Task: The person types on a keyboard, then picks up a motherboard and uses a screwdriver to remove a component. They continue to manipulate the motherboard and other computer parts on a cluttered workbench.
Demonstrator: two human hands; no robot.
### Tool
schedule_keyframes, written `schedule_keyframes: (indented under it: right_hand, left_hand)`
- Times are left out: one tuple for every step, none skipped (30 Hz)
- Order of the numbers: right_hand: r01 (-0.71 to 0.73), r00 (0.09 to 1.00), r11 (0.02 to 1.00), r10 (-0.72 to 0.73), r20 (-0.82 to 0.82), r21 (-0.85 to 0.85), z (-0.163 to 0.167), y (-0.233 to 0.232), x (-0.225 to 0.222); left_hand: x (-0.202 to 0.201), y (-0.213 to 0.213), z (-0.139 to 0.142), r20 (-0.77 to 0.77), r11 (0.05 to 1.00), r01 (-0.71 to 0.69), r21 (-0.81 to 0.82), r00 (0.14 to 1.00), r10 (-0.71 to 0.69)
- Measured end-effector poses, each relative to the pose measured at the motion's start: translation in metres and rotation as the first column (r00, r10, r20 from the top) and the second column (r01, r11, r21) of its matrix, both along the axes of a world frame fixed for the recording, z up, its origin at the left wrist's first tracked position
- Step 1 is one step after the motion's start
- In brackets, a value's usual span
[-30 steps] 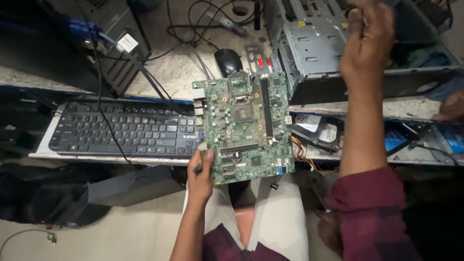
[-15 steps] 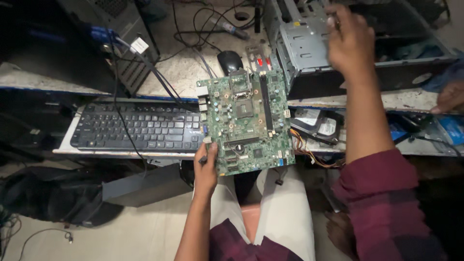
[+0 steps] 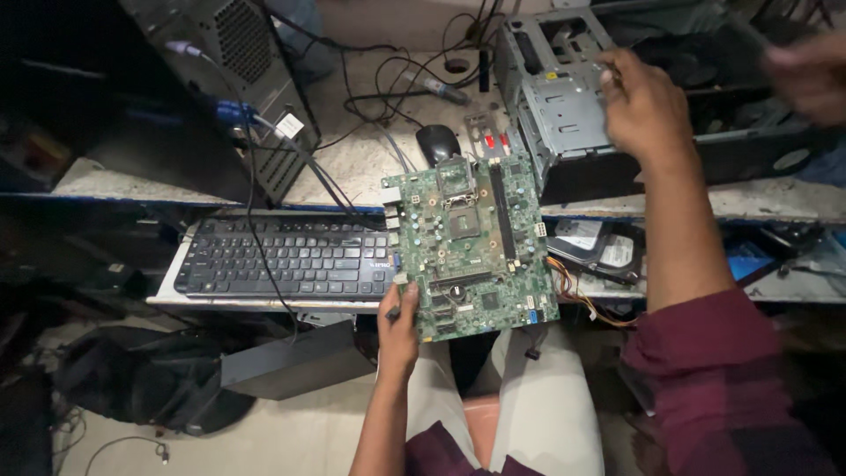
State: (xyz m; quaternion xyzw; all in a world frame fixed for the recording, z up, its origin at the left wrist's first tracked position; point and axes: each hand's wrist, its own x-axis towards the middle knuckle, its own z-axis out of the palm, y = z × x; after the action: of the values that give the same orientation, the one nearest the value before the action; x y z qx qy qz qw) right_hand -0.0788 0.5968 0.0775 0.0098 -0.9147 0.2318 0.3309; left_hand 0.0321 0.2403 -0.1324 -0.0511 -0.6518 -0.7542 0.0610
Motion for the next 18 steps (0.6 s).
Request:
schedule_keyframes:
  right_hand:
    - [0.006,1.0,1.0,-0.006,0.004,0.008,0.001,-0.001,0.001]
    - [0.013,1.0,1.0,-0.013,0.009,0.018,0.003,-0.002,0.002]
    - [0.018,1.0,0.999,-0.018,0.014,0.029,0.004,-0.003,0.004]
    - [0.029,0.999,0.999,-0.03,0.02,0.022,0.005,-0.005,0.006]
    - [0.039,0.999,0.999,-0.039,0.026,0.015,0.007,-0.007,0.008]
    - [0.047,0.998,0.999,-0.047,0.03,0.008,0.008,-0.01,0.009]
    - [0.056,0.997,0.998,-0.056,0.046,0.007,0.01,-0.013,0.011]
    - [0.064,0.996,0.998,-0.064,0.061,0.008,0.013,-0.015,0.013]
    - [0.072,0.995,0.997,-0.072,0.074,0.009,0.015,-0.018,0.015]
    - [0.111,0.987,0.994,-0.107,0.122,-0.023,0.017,-0.021,0.016]
    - [0.152,0.975,0.987,-0.141,0.172,-0.053,0.018,-0.024,0.017]
    - [0.194,0.96,0.978,-0.172,0.223,-0.081,0.019,-0.026,0.018]
    - [0.184,0.963,0.98,-0.165,0.214,-0.072,0.02,-0.027,0.018]
    - [0.174,0.966,0.983,-0.157,0.205,-0.064,0.02,-0.028,0.019]
    - [0.163,0.969,0.985,-0.149,0.198,-0.054,0.02,-0.028,0.018]
    - [0.167,0.969,0.985,-0.155,0.195,-0.049,0.02,-0.027,0.018]
    - [0.171,0.968,0.984,-0.16,0.192,-0.043,0.019,-0.026,0.017]
    - [0.174,0.968,0.984,-0.164,0.189,-0.038,0.018,-0.025,0.016]
  left_hand:
    - [0.0,0.0,-0.001,0.009,1.0,0.004,0.006,1.0,-0.004]
    - [0.0,0.0,-0.003,0.005,1.0,-0.01,-0.012,1.0,0.011]
    - [0.0,0.0,-0.004,0.0,0.999,-0.025,-0.028,1.0,0.025]
    - [-0.001,0.0,-0.004,-0.006,0.998,-0.042,-0.043,0.999,0.042]
    - [-0.001,-0.001,-0.004,-0.003,0.998,-0.037,-0.053,0.999,0.037]
    - [-0.001,-0.001,-0.004,0.0,0.997,-0.034,-0.064,0.999,0.034]
    - [-0.001,-0.001,-0.004,0.001,0.997,-0.032,-0.075,0.999,0.032]
    - [0.0,-0.001,-0.003,0.012,0.999,-0.019,-0.051,1.0,0.02]
    - [0.0,-0.001,-0.002,0.021,1.0,-0.007,-0.027,1.0,0.007]
    - [0.0,-0.001,-0.001,0.03,1.0,0.006,-0.003,1.0,-0.006]
    - [0.0,0.0,0.001,0.05,1.0,0.003,0.026,0.999,-0.005]
    - [0.0,0.001,0.002,0.07,0.999,0.0,0.054,0.998,-0.004]
    - [0.001,0.001,0.003,0.089,0.997,-0.004,0.081,0.996,-0.003]
    - [0.001,0.001,0.004,0.085,0.997,-0.002,0.074,0.996,-0.004]
    - [0.001,0.002,0.005,0.083,0.998,-0.002,0.069,0.997,-0.004]
    - [0.002,0.002,0.005,0.08,0.998,-0.002,0.062,0.997,-0.003]
    - [0.002,0.001,0.005,0.073,0.997,0.009,0.074,0.997,-0.014]
    - [0.001,0.001,0.004,0.064,0.996,0.018,0.085,0.998,-0.024]
